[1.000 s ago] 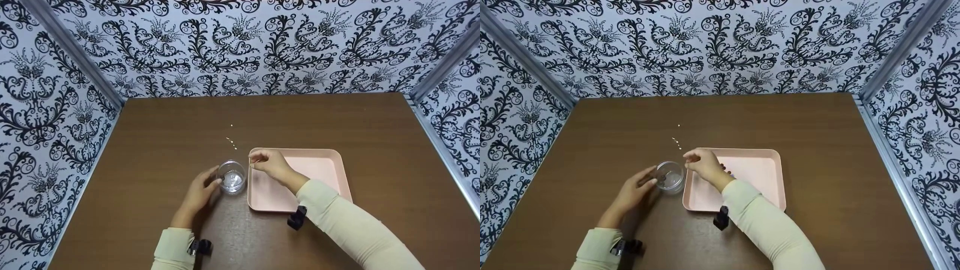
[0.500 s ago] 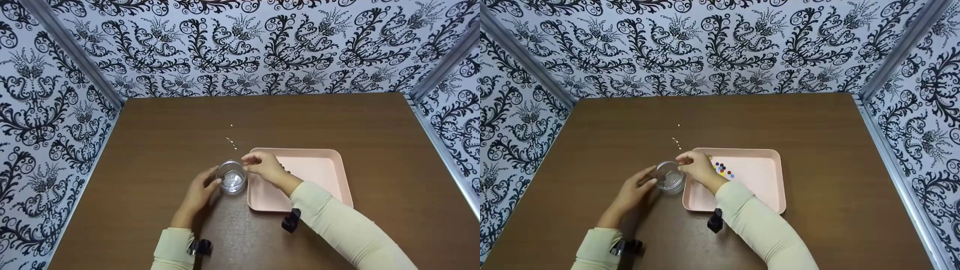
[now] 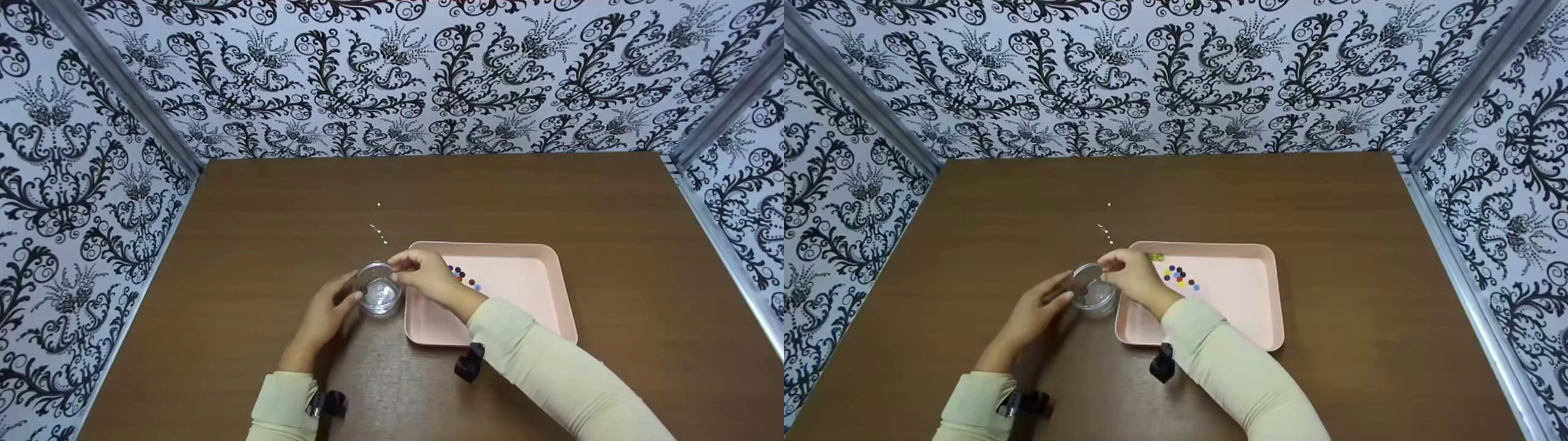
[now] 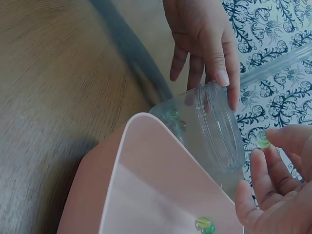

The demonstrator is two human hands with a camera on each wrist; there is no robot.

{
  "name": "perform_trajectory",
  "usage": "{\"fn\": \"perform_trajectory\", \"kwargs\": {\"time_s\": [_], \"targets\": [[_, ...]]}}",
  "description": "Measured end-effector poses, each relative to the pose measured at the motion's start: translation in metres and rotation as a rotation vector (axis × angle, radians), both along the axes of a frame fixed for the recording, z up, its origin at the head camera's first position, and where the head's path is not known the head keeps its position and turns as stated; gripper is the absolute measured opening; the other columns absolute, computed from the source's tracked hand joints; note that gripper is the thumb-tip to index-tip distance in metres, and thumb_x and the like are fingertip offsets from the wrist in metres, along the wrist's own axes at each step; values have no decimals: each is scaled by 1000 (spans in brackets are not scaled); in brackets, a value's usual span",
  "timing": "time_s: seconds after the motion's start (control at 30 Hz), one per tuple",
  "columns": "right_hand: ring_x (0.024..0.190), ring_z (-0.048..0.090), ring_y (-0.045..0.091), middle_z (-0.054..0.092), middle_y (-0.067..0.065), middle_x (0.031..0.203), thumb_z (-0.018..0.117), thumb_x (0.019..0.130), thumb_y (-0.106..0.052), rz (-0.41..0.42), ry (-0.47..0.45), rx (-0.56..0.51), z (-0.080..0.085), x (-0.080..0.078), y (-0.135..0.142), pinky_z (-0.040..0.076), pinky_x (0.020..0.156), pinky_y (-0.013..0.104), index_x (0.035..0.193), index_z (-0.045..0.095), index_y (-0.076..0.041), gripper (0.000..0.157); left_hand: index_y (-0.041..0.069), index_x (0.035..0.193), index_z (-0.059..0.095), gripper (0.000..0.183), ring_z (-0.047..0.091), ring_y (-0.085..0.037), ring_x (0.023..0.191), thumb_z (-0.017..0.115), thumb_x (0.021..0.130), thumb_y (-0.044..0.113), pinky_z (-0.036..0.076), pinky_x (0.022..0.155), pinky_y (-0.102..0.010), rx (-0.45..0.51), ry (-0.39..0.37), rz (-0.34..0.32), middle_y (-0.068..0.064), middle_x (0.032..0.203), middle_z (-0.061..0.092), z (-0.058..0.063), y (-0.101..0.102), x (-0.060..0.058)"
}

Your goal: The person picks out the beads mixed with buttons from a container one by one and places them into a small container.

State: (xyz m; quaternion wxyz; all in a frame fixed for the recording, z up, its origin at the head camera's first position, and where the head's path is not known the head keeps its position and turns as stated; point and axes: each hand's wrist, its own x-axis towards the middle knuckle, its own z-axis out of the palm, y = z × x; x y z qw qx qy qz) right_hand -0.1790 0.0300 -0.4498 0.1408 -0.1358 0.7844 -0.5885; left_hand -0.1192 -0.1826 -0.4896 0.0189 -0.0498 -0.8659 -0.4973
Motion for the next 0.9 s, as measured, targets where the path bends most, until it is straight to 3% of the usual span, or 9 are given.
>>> {"fn": "perform_trajectory", "kwargs": {"time_s": [0.4,0.9], "targets": [[84,61,14,68,18,95,68,79,3,32,48,9,-3,-1,-6,51,79,25,105,67,8,27,1,131,57,41,46,-40,129,64,93,13,32,110,-53,0,-26,3,-22,133,55,0,0,0],[87,63,26,67,22,96,64,78,5,48,95,31,4,-1,-12,52,77,26,105,67,9,28,0,130,58,41,48,-39,126,64,92,13,33,109,-53,16,-14,0,-22,131,57,-1,-1,-1]]}}
